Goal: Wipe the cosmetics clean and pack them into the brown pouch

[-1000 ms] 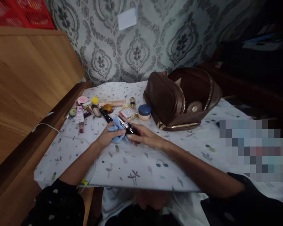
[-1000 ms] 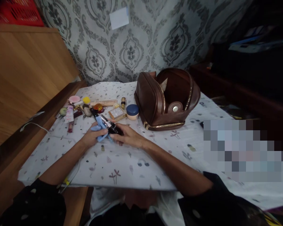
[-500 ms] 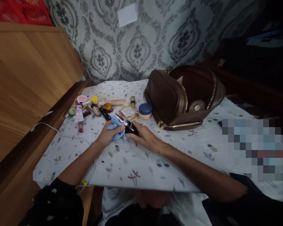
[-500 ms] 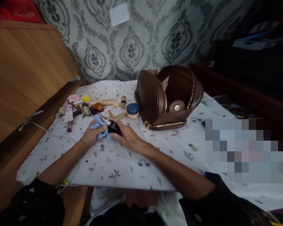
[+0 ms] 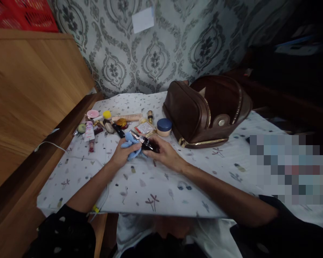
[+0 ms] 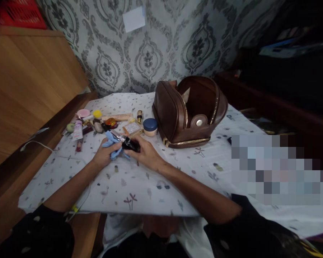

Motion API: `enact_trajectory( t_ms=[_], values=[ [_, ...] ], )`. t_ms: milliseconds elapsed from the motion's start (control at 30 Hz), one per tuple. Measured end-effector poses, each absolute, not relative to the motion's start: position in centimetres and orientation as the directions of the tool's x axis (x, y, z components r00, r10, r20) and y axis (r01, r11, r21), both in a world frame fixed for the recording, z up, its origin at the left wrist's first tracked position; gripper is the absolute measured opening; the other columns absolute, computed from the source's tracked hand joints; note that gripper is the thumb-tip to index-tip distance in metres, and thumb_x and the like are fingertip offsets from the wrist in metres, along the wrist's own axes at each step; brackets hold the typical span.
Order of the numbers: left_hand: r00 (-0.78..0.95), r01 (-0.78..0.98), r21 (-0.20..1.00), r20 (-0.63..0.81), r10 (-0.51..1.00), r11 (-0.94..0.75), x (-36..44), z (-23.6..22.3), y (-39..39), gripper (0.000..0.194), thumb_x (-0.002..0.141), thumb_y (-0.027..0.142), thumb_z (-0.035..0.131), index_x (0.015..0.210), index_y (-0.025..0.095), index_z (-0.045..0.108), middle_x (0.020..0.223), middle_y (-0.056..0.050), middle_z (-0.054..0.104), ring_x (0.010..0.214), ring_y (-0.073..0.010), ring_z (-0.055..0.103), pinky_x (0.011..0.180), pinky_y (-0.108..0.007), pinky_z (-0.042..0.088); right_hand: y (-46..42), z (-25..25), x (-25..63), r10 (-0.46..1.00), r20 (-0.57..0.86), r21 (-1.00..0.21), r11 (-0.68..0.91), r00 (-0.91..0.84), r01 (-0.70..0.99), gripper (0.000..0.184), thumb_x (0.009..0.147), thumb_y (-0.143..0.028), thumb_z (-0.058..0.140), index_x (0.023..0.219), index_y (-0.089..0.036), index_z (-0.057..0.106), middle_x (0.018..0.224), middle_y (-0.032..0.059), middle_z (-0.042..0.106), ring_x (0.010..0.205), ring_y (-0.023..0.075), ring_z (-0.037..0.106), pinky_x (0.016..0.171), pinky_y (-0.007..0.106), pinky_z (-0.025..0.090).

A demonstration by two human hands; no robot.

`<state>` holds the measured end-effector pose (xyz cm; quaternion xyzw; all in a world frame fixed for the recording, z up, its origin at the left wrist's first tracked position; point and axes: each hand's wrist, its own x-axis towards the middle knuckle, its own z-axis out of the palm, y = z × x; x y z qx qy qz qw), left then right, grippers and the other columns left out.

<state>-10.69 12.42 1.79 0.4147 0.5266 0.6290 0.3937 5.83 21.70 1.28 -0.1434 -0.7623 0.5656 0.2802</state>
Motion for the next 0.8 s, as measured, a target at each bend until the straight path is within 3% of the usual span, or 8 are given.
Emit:
enact_trajectory(
  t_ms=[133,267,433,567,667,800],
  values=[
    [-0.302,-0.151,0.973,0.12,0.946,-0.172,-10.6,2.2,12.4,0.047,0.056,0.042,0.088,0.093,0.015,0.075,0.077,-0.002,0.07,0.069,-0.0138,0.064,0.064,-0.023,0.052,21.7,1.6,5.7,0.412,0.112,-0.991,-0.02,-0.904,-0.132,0.043,0.077,-0.053,0.072,0.097,-0.019,0.057,0.078,-0.0026,0.052,0.058,0.0102,0.049,0.049,0.025,0.047],
    [-0.279,-0.197,0.97,0.086,0.956,-0.145,-10.9,2.0,12.3,0.044,0.056,0.043,0.089,0.086,0.015,0.073,0.074,-0.001,0.07,0.065,-0.0135,0.064,0.063,-0.024,0.054,21.7,1.9,6.0,0.365,0.026,-0.984,-0.153,-0.931,-0.088,0.044,0.075,-0.055,0.075,0.09,-0.017,0.058,0.072,-0.003,0.058,0.056,0.0092,0.055,0.049,0.022,0.046],
    [-0.279,-0.179,0.976,0.07,0.958,-0.123,-11.1,1.3,12.2,0.04,0.063,0.048,0.084,0.068,0.013,0.065,0.056,0.002,0.061,0.048,-0.0095,0.057,0.048,-0.02,0.048,21.4,1.8,5.9,0.322,0.005,-0.956,-0.277,-0.947,-0.099,0.052,0.073,-0.06,0.075,0.093,-0.014,0.061,0.071,-0.0001,0.065,0.058,0.0091,0.059,0.048,0.019,0.04],
    [-0.209,-0.17,0.983,0.035,0.977,-0.072,-10.8,1.4,12.1,0.043,0.073,0.056,0.075,0.077,0.014,0.068,0.051,0.003,0.056,0.042,-0.0092,0.052,0.041,-0.02,0.043,21.3,1.4,5.7,0.279,0.004,-0.927,-0.36,-0.96,-0.109,0.056,0.07,-0.065,0.075,0.088,-0.013,0.061,0.074,0.0024,0.067,0.063,0.0114,0.063,0.053,0.021,0.045],
    [-0.231,-0.163,0.984,0.038,0.972,-0.077,-10.4,1.8,12.2,0.045,0.068,0.057,0.077,0.081,0.015,0.067,0.054,0.003,0.058,0.042,-0.0098,0.053,0.042,-0.021,0.044,21.3,1.1,5.6,0.27,-0.018,-0.923,-0.374,-0.963,-0.088,0.057,0.07,-0.065,0.075,0.09,-0.013,0.061,0.077,0.0039,0.068,0.066,0.0129,0.065,0.055,0.022,0.046],
    [-0.338,-0.047,0.995,0.068,0.939,-0.089,-10.0,2.0,12.3,0.05,0.06,0.06,0.08,0.069,0.016,0.058,0.05,0.005,0.055,0.037,-0.0099,0.049,0.038,-0.022,0.042,21.0,1.2,5.6,0.281,-0.024,-0.943,-0.324,-0.959,-0.072,0.057,0.069,-0.061,0.078,0.095,-0.014,0.06,0.079,0.0025,0.066,0.068,0.0125,0.064,0.055,0.021,0.045]
  ],
)
